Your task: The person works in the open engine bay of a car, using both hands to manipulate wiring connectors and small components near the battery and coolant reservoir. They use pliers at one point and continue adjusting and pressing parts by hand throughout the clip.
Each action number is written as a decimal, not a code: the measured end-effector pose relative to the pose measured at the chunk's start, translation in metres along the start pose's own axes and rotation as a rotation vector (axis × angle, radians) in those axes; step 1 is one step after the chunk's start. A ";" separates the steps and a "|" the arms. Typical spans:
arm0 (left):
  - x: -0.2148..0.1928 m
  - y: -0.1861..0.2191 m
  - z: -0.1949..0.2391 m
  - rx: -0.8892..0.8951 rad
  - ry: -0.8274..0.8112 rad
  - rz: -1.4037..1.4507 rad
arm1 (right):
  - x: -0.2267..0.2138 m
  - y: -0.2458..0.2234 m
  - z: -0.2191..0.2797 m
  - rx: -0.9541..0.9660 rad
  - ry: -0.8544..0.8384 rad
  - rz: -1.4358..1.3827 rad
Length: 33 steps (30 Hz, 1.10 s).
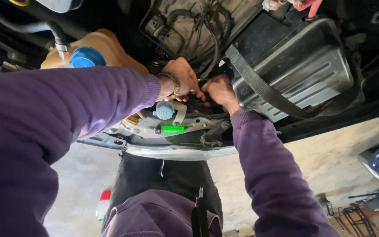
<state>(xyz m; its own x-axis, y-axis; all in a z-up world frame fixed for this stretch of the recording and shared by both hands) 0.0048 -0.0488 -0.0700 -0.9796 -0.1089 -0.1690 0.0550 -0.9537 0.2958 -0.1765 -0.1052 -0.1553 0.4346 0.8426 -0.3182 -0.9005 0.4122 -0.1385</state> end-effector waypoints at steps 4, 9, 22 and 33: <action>0.003 -0.006 -0.008 0.052 0.013 -0.042 | 0.012 0.013 -0.028 -0.041 -0.089 -0.096; 0.016 -0.006 -0.019 0.153 -0.038 -0.199 | 0.013 -0.021 0.004 -0.041 -0.109 -0.123; 0.000 -0.008 -0.014 0.083 0.097 -0.312 | 0.012 0.020 -0.046 -0.134 -0.032 -0.019; 0.004 -0.012 -0.036 0.145 0.172 -0.335 | 0.007 -0.007 -0.009 0.078 -0.041 -0.128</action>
<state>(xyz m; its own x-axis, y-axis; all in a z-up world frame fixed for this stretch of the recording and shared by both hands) 0.0072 -0.0481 -0.1075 -0.8911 0.1444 -0.4303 -0.3020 -0.8964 0.3246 -0.1670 -0.1050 -0.1646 0.5475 0.7940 -0.2642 -0.8345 0.5414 -0.1022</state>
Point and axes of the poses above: each hand's wrist, its own z-axis away from the middle knuckle, its own x-axis out of the palm, y = z × x, the point moved 10 cm from there along -z, towards the middle knuckle, and after that the axes turned 14 degrees about y, right-handed, at the moved point
